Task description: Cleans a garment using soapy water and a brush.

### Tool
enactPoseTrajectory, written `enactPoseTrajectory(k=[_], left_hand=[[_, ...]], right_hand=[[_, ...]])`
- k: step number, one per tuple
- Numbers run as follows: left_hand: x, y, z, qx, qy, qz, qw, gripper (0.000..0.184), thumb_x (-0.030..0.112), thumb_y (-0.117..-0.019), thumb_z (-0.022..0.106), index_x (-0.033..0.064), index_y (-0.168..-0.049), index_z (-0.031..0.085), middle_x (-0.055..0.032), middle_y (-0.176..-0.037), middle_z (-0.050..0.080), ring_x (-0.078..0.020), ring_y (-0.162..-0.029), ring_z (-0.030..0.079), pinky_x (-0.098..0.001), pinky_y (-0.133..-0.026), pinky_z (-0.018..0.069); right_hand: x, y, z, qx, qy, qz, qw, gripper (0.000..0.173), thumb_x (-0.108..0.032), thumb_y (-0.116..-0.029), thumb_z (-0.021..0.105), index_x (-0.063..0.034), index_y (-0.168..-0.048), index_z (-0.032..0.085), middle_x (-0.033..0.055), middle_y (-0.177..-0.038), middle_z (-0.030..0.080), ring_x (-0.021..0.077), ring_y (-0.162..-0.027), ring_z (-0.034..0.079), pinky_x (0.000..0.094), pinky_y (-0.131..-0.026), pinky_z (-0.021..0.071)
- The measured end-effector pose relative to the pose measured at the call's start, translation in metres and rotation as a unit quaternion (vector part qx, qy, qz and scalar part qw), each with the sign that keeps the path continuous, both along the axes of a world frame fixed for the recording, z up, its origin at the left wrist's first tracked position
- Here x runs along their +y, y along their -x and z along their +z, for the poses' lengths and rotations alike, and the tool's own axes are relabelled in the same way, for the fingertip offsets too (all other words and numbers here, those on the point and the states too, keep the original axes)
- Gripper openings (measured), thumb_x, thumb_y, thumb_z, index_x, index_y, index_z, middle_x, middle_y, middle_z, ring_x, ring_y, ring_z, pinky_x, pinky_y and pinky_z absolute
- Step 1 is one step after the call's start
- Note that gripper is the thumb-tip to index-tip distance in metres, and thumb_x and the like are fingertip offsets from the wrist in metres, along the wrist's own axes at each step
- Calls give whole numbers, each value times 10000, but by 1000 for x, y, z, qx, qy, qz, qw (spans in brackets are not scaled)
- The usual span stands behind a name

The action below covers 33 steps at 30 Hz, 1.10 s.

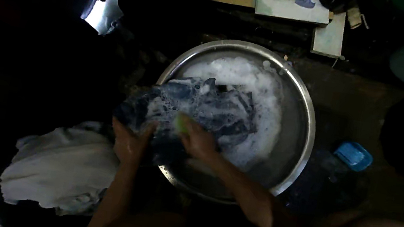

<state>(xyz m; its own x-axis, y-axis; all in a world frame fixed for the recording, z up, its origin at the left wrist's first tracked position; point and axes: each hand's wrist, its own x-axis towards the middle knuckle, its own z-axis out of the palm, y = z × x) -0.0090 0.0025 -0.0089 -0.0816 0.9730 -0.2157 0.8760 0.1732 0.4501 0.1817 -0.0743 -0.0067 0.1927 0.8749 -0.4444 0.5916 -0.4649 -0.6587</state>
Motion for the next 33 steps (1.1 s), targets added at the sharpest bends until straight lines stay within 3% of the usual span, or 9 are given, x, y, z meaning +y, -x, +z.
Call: enactPoseTrajectory(k=[6, 8, 10, 13, 19, 23, 26, 29, 33], left_hand=[[-1, -9, 4, 11, -3, 11, 1000, 1201, 585, -813, 794, -2, -1619, 124, -291, -1559, 402, -453, -1346, 520, -628, -1067, 440], [-2, -9, 3, 12, 1, 23, 1000, 1201, 602, -812, 785, 6, -1622, 128, -284, -1570, 390, -448, -1350, 517, -632, -1070, 435], [0, -11, 2, 7, -5, 25, 1000, 1201, 605, -812, 782, -1, -1621, 134, -293, -1567, 390, -459, -1354, 511, -631, -1074, 433], [-1, -6, 4, 8, -2, 7, 1000, 1199, 575, -830, 784, -31, -1614, 110, -318, -1562, 381, -479, -1360, 498, -631, -1086, 421], [1, -9, 0, 24, -9, 8, 1000, 1217, 604, -812, 786, -21, -1615, 117, -301, -1570, 377, -454, -1354, 512, -616, -1078, 436], [0, -10, -3, 26, -17, 17, 999, 1203, 612, -816, 775, -30, -1611, 141, -311, -1557, 393, -481, -1335, 522, -640, -1064, 436], [1, -8, 0, 27, -24, 0, 999, 1192, 614, -838, 748, -59, -1603, 131, -337, -1540, 401, -500, -1317, 533, -640, -1059, 441], [0, -9, 1, 22, -5, 10, 1000, 1210, 624, -824, 761, -35, -1611, 122, -317, -1539, 414, -470, -1327, 532, -623, -1075, 438], [4, -10, 4, 26, -5, 28, 999, 1207, 605, -805, 793, -13, -1613, 142, -299, -1524, 444, -457, -1300, 560, -629, -1047, 460]], right_hand=[[-5, -143, -66, -138, 87, -157, 974, 682, -382, -1053, 528, -238, -1646, 223, 242, -1405, 582, 453, -1092, 674, 647, -873, 540], [6, -103, -34, -85, 64, -170, 980, 689, -345, -1041, 568, -183, -1631, 252, 253, -1367, 600, 443, -1105, 668, 631, -904, 544], [6, -27, 5, -3, 28, -57, 998, 692, -338, -1042, 556, -187, -1641, 244, 207, -1437, 576, 392, -1168, 659, 573, -970, 539], [-21, 12, 7, 10, -11, 61, 998, 571, -346, -1057, 516, -220, -1598, 386, 180, -1489, 552, 392, -1202, 649, 582, -980, 525], [-34, -163, -57, -164, 131, -143, 967, 649, -366, -1075, 483, -206, -1646, 220, 262, -1373, 596, 470, -1121, 658, 645, -907, 522], [-7, -49, 9, -27, 37, 19, 999, 613, -319, -1050, 539, -151, -1608, 346, 179, -1479, 559, 371, -1247, 626, 566, -1032, 504], [8, 5, 5, 0, -128, 154, 980, 507, -254, -1043, 566, -145, -1532, 492, 195, -1429, 599, 371, -1255, 625, 560, -1034, 509], [63, -89, -38, -79, -58, 32, 995, 566, -320, -1059, 531, -261, -1600, 375, 179, -1442, 586, 389, -1253, 618, 600, -1006, 516], [96, -170, -48, -141, 25, -174, 974, 672, -344, -1053, 519, -235, -1646, 221, 241, -1457, 541, 453, -1154, 651, 642, -912, 531]])
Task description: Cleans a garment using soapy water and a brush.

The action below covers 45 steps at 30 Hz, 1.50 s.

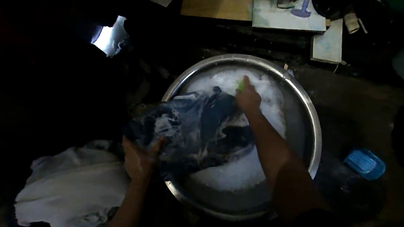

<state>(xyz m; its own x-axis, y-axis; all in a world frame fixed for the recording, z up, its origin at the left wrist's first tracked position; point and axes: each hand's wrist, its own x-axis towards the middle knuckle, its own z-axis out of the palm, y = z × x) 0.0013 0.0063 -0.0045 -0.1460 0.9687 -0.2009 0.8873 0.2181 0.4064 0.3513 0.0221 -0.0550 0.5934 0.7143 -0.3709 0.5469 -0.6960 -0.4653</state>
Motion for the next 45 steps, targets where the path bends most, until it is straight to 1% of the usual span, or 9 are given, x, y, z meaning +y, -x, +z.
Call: enactPoseTrajectory(k=[7, 10, 14, 19, 26, 32, 38, 42, 45], left_hand=[[-2, 5, -7, -8, -5, -10, 1000, 1183, 548, -811, 806, -24, -1610, 147, -322, -1519, 438, -494, -1296, 548, -657, -1042, 442], [-6, 1, -3, -10, 1, -15, 1000, 1178, 529, -817, 812, -35, -1606, 144, -323, -1526, 426, -488, -1317, 533, -643, -1053, 443], [-3, 0, -1, -12, -1, -9, 1000, 1161, 513, -817, 820, -11, -1613, 158, -298, -1555, 404, -463, -1335, 526, -629, -1063, 444], [-3, 5, -9, -12, -6, -23, 1000, 1160, 502, -826, 816, -29, -1610, 145, -320, -1538, 415, -492, -1302, 547, -648, -1036, 455], [-3, 0, -3, 2, -6, -16, 1000, 1164, 538, -821, 809, -20, -1610, 159, -307, -1537, 424, -480, -1307, 547, -645, -1031, 457], [-3, 2, -10, -8, 2, -4, 1000, 1199, 564, -806, 813, -17, -1612, 141, -321, -1525, 430, -487, -1319, 534, -644, -1061, 439], [-4, -1, -10, -7, -21, -11, 1000, 1187, 574, -805, 808, -16, -1608, 163, -299, -1513, 458, -461, -1309, 551, -627, -1050, 458], [-4, -6, -7, 0, -12, 3, 1000, 1173, 564, -815, 802, -5, -1614, 159, -310, -1516, 449, -487, -1287, 559, -654, -1026, 454], [-5, -5, -5, 0, -7, 6, 1000, 1164, 547, -819, 808, -17, -1608, 164, -320, -1502, 458, -488, -1290, 556, -645, -1039, 452]], right_hand=[[-60, 161, 46, 134, -99, 327, 930, 483, -312, -1071, 510, -258, -1550, 474, 276, -1451, 519, 418, -1100, 670, 552, -911, 561], [-49, 107, 11, 95, -38, 240, 966, 485, -359, -1084, 468, -396, -1565, 415, 247, -1481, 493, 412, -996, 692, 574, -824, 570], [-16, 75, 11, 28, -11, 102, 994, 506, -349, -1070, 492, -287, -1567, 428, 282, -1488, 461, 433, -992, 694, 586, -827, 577], [-88, 173, 57, 154, -54, 293, 942, 529, -320, -1065, 518, -193, -1572, 436, 279, -1512, 467, 418, -1167, 651, 552, -947, 552], [-84, -16, -21, -28, 73, 16, 997, 511, -349, -1080, 465, -220, -1574, 424, 295, -1469, 493, 479, -1131, 647, 620, -891, 545], [-91, 160, 60, 141, -10, 270, 952, 514, -316, -1074, 491, -223, -1575, 431, 253, -1521, 472, 418, -1200, 634, 561, -974, 536], [-74, 2, -28, -2, 38, 29, 999, 512, -373, -1078, 477, -246, -1572, 429, 269, -1455, 515, 454, -1107, 661, 611, -869, 558], [-85, 107, 37, 137, 53, 93, 985, 577, -332, -1068, 503, -125, -1589, 365, 273, -1474, 509, 441, -1203, 622, 587, -993, 514], [-125, 174, 57, 190, 5, 272, 943, 521, -318, -1083, 475, -251, -1593, 397, 277, -1504, 478, 436, -1215, 623, 569, -984, 530]])
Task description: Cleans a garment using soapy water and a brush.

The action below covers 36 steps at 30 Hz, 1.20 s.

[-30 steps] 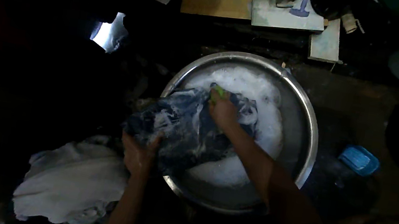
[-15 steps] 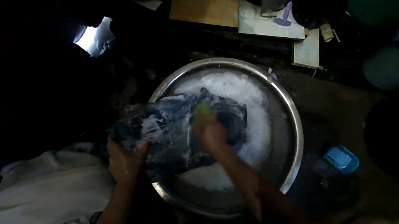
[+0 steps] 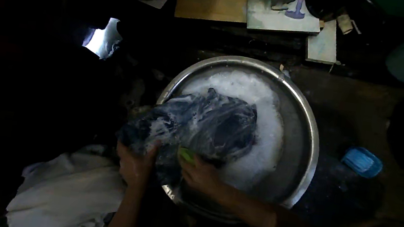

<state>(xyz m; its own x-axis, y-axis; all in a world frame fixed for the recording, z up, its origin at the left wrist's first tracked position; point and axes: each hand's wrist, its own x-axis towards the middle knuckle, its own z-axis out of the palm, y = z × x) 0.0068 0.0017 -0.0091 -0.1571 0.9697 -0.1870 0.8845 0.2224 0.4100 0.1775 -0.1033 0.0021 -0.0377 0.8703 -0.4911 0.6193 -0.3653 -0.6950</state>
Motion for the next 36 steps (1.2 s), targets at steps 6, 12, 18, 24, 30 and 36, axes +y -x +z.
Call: enactPoseTrajectory(k=[6, 12, 18, 24, 30, 36], left_hand=[[1, 0, 0, 2, 3, -7, 1000, 1172, 545, -817, 811, -21, -1608, 157, -292, -1546, 419, -450, -1338, 529, -613, -1072, 441], [0, 0, 0, 3, -12, -13, 1000, 1143, 535, -833, 799, -45, -1597, 177, -314, -1532, 427, -479, -1318, 539, -631, -1055, 446], [-1, 4, -5, 13, -31, -30, 999, 1145, 566, -833, 783, -40, -1598, 183, -299, -1536, 429, -456, -1322, 543, -619, -1057, 453], [-2, 3, -6, -12, -44, -22, 999, 1137, 534, -824, 804, -53, -1589, 201, -320, -1528, 425, -470, -1342, 519, -617, -1082, 431], [0, 2, -7, 0, -35, -22, 999, 1134, 555, -831, 792, -47, -1590, 202, -307, -1522, 441, -445, -1335, 535, -590, -1082, 448], [1, 3, -7, -9, -36, -21, 999, 1141, 545, -822, 801, -69, -1581, 210, -318, -1532, 421, -458, -1359, 507, -600, -1099, 425]], right_hand=[[86, -138, -76, -162, -25, -231, 959, 526, -393, -1075, 470, -230, -1574, 428, 264, -1441, 537, 448, -1139, 654, 605, -919, 545], [4, -30, -25, -52, -47, -48, 996, 520, -316, -1082, 457, -197, -1586, 412, 292, -1481, 496, 436, -1132, 664, 536, -934, 558], [91, -91, -74, -122, -100, -149, 976, 516, -369, -1064, 508, -246, -1562, 451, 252, -1355, 592, 413, -1031, 688, 576, -836, 575], [11, -21, -19, -30, -91, 3, 995, 484, -295, -1076, 481, -214, -1554, 471, 281, -1482, 506, 437, -1211, 630, 563, -987, 532], [145, -84, -63, -106, -62, -259, 958, 509, -359, -1067, 486, -236, -1560, 455, 223, -1413, 580, 399, -1103, 681, 568, -890, 566], [25, -29, -30, -48, -54, -77, 994, 531, -362, -1083, 453, -239, -1596, 394, 289, -1474, 500, 421, -1088, 679, 534, -908, 566]])
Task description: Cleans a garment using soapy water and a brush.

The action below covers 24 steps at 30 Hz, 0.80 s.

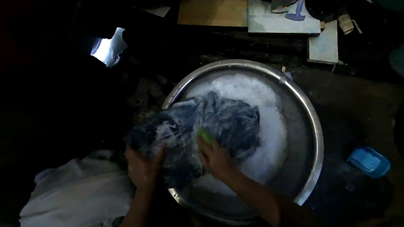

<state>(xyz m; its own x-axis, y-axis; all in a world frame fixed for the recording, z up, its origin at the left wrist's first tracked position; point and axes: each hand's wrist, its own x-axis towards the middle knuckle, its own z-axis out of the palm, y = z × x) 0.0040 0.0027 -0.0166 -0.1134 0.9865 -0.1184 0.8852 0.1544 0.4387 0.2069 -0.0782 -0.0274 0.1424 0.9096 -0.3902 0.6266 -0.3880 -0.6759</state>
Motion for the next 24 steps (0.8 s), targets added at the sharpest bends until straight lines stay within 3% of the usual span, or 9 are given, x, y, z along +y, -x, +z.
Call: enactPoseTrajectory(k=[2, 6, 8, 11, 14, 16, 20, 22, 24], left_hand=[[-2, 2, -1, 6, -2, -3, 1000, 1138, 551, -823, 798, -82, -1572, 219, -324, -1527, 423, -459, -1352, 513, -595, -1096, 430], [0, 0, 0, 5, 0, -10, 1000, 1128, 550, -839, 785, -68, -1582, 204, -307, -1539, 419, -435, -1371, 503, -576, -1111, 426], [-1, 1, 2, 3, 6, -9, 1000, 1127, 545, -839, 789, -59, -1585, 200, -298, -1549, 410, -423, -1382, 494, -561, -1120, 420], [0, 0, 3, 6, 2, -1, 1000, 1122, 537, -821, 808, -52, -1580, 227, -302, -1525, 440, -439, -1340, 530, -592, -1081, 444], [1, -1, 3, 8, 9, 6, 1000, 1124, 542, -817, 810, -54, -1577, 234, -304, -1521, 443, -446, -1331, 537, -599, -1078, 445], [0, 0, 2, 2, 10, 7, 1000, 1138, 550, -817, 807, -54, -1583, 221, -304, -1532, 431, -445, -1351, 520, -595, -1093, 431], [2, 0, 2, 9, 12, 2, 1000, 1141, 556, -825, 800, -45, -1590, 204, -291, -1534, 435, -424, -1347, 529, -572, -1092, 447], [1, 1, 3, 7, 12, 5, 1000, 1145, 554, -816, 809, -46, -1587, 211, -297, -1522, 446, -433, -1333, 539, -588, -1081, 449], [1, -4, 4, -3, 12, 10, 1000, 1137, 543, -811, 816, -51, -1581, 226, -304, -1514, 453, -443, -1332, 537, -597, -1080, 447]], right_hand=[[-3, 5, 10, 2, 13, 12, 1000, 502, -348, -1084, 452, -222, -1570, 444, 284, -1461, 522, 417, -1114, 675, 522, -924, 560], [99, -24, -19, -34, -17, -143, 989, 496, -347, -1077, 472, -224, -1557, 461, 239, -1406, 572, 400, -1083, 683, 557, -876, 570], [121, -30, -25, -40, -31, -196, 979, 508, -354, -1072, 479, -217, -1560, 453, 220, -1410, 581, 389, -1099, 685, 553, -884, 572], [47, -4, -8, -18, -27, -74, 997, 539, -332, -1078, 471, -241, -1601, 378, 267, -1437, 523, 417, -1058, 680, 552, -874, 574], [-31, 20, 10, -3, -34, 83, 996, 489, -316, -1075, 487, -226, -1556, 467, 295, -1438, 535, 437, -1157, 656, 554, -946, 553], [-5, 5, 13, 0, -38, 56, 998, 481, -313, -1070, 503, -190, -1535, 500, 295, -1424, 552, 442, -1154, 656, 560, -948, 546], [120, -42, -26, -45, -10, -152, 987, 502, -363, -1076, 470, -225, -1558, 455, 235, -1423, 562, 405, -1103, 678, 571, -903, 562], [121, -39, -25, -51, -26, -174, 983, 521, -356, -1071, 488, -226, -1572, 431, 232, -1439, 547, 402, -1084, 684, 560, -878, 573], [64, -25, -18, -33, -43, -94, 994, 548, -339, -1070, 493, -221, -1595, 391, 259, -1461, 511, 411, -1071, 680, 544, -882, 581]])
